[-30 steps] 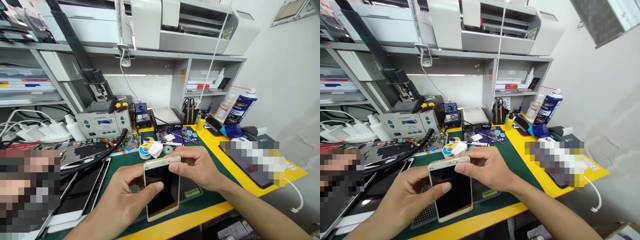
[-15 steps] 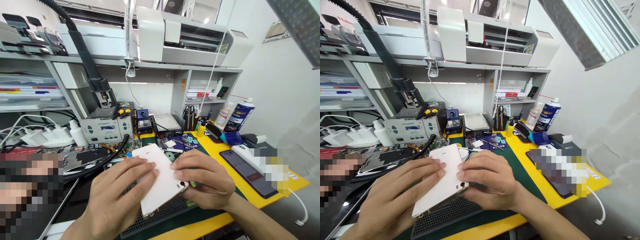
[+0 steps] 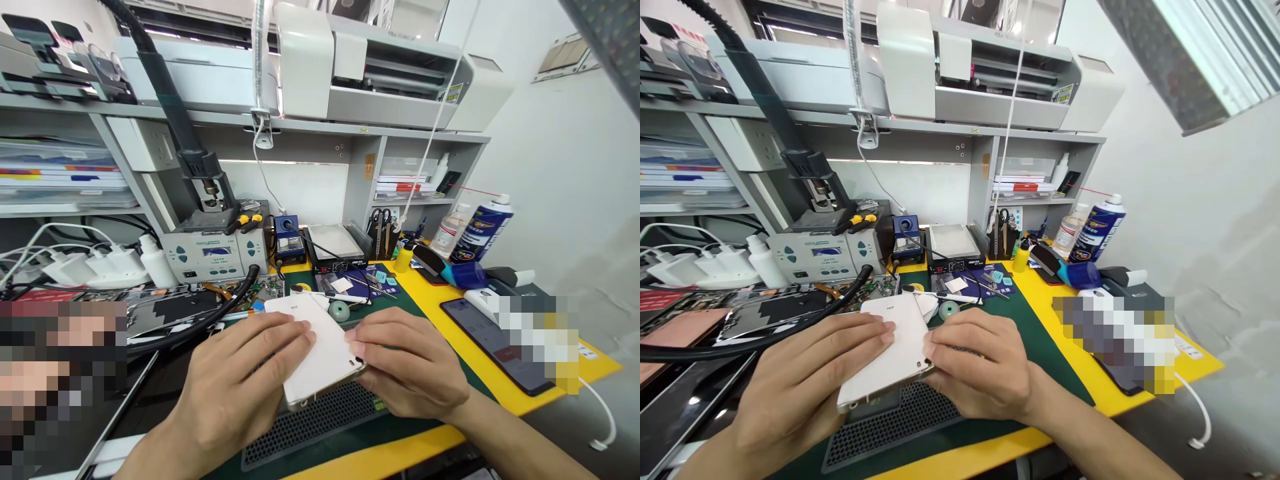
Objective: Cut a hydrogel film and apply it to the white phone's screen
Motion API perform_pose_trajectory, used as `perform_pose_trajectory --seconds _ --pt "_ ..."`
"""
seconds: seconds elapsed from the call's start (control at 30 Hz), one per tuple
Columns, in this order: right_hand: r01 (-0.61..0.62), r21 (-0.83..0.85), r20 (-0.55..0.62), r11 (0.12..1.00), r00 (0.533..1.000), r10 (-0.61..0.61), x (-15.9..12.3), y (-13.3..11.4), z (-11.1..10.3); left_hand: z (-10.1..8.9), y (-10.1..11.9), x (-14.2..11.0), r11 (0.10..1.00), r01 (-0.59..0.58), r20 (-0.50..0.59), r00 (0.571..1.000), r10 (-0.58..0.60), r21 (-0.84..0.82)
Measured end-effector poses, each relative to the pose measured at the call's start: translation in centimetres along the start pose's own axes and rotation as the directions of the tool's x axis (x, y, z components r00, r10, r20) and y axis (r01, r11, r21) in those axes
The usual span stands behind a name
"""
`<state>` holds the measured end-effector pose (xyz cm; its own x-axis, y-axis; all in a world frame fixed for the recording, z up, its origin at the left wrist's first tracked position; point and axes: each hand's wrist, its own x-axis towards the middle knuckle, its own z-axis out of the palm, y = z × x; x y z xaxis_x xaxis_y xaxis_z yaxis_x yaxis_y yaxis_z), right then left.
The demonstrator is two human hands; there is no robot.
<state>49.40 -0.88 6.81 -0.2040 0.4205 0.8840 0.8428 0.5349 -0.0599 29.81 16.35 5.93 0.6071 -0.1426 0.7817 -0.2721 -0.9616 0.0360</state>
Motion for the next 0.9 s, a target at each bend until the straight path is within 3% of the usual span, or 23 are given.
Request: perform_pose_trajectory --seconds 0.07,0.13,0.2,0.27,0.33,0.43,0.5,0.57,0.67,0.77,0.9 --pt "-0.111 0.095 -0.061 0.989 0.991 0.117 -0.1 -0.1 0.5 0.1 0.4 0.5 0.991 0.072 0.010 0.997 -0.071 -0.110" --pt "-0.308 0.233 -0.073 0.922 0.940 0.332 -0.3 -0.1 1.1 0.1 0.9 1.0 0.929 0.299 0.089 0.954 -0.286 -0.219" --pt "-0.532 0.356 0.058 0.768 0.833 0.550 -0.4 -0.2 1.5 0.2 1.2 1.4 0.738 0.589 0.208 0.808 -0.551 -0.330" --pt "-0.707 0.407 0.268 0.578 0.698 0.664 -0.4 -0.1 1.7 0.4 1.2 1.7 0.471 0.748 0.316 0.639 -0.701 -0.468" --pt "-0.808 0.414 0.445 0.419 0.581 0.682 -0.4 0.1 2.0 0.8 0.9 1.8 0.225 0.784 0.396 0.512 -0.763 -0.579" --pt "-0.882 0.426 0.610 0.202 0.445 0.656 -0.6 0.5 2.4 1.5 0.4 1.7 -0.061 0.738 0.497 0.388 -0.776 -0.672" --pt "-0.914 0.391 0.680 0.106 0.364 0.636 -0.8 0.6 2.7 1.9 0.2 1.7 -0.168 0.696 0.534 0.349 -0.770 -0.698" --pt "-0.932 0.354 0.700 0.083 0.323 0.637 -0.9 0.7 2.9 2.1 0.1 1.6 -0.203 0.680 0.541 0.331 -0.773 -0.705" --pt "-0.914 0.398 0.649 0.085 0.345 0.678 -1.0 0.8 3.0 2.3 0.1 1.5 -0.209 0.705 0.562 0.312 -0.766 -0.677" --pt "-0.880 0.466 0.555 0.089 0.369 0.746 -1.0 1.0 2.9 2.5 0.4 1.4 -0.186 0.782 0.648 0.330 -0.687 -0.595" --pt "-0.859 0.506 0.465 0.074 0.344 0.816 -0.9 1.5 2.3 2.6 0.9 1.3 -0.186 0.867 0.783 0.301 -0.544 -0.463"
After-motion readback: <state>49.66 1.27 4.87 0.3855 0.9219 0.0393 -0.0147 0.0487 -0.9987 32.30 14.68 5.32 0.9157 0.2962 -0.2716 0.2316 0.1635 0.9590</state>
